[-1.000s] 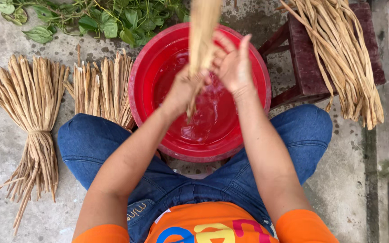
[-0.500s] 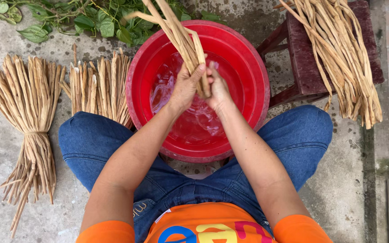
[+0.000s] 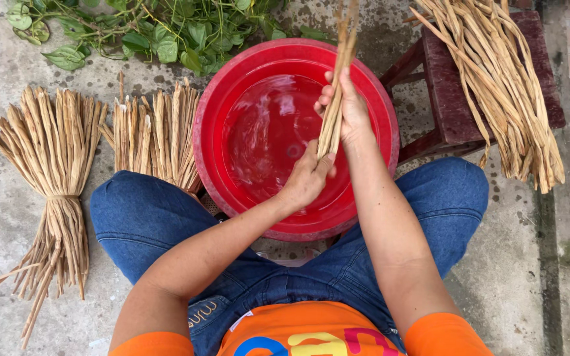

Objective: The person sits on the floor and repeatedly washes bundles of dried sticks in a red basin of water. They scrub the sticks by hand, rinse them, and place the cleaned sticks into a growing pile beside the basin.

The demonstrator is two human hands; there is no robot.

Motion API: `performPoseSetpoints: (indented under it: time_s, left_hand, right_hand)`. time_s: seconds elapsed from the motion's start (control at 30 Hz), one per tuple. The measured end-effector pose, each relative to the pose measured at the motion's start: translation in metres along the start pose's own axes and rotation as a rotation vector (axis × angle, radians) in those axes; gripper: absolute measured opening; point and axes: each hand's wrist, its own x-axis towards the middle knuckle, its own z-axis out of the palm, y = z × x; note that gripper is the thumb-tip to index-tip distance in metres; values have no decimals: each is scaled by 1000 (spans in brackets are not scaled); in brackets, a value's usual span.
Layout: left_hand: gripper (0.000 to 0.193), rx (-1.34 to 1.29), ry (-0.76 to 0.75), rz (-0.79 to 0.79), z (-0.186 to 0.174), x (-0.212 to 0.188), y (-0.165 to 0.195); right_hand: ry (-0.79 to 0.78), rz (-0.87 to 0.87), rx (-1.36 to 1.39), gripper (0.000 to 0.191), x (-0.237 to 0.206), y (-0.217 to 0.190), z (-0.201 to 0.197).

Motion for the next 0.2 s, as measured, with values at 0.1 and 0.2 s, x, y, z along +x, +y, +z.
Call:
performPoseSetpoints:
  time_s: [0.1, 0.2]
  left_hand:
    - [18, -38, 39, 74, -9, 10, 3]
    - [18, -159, 197, -165, -49, 45, 18]
  right_hand:
    - [80, -170, -200, 46, -16, 5, 17]
    - [-145, -75, -593, 55, -39, 34, 59]
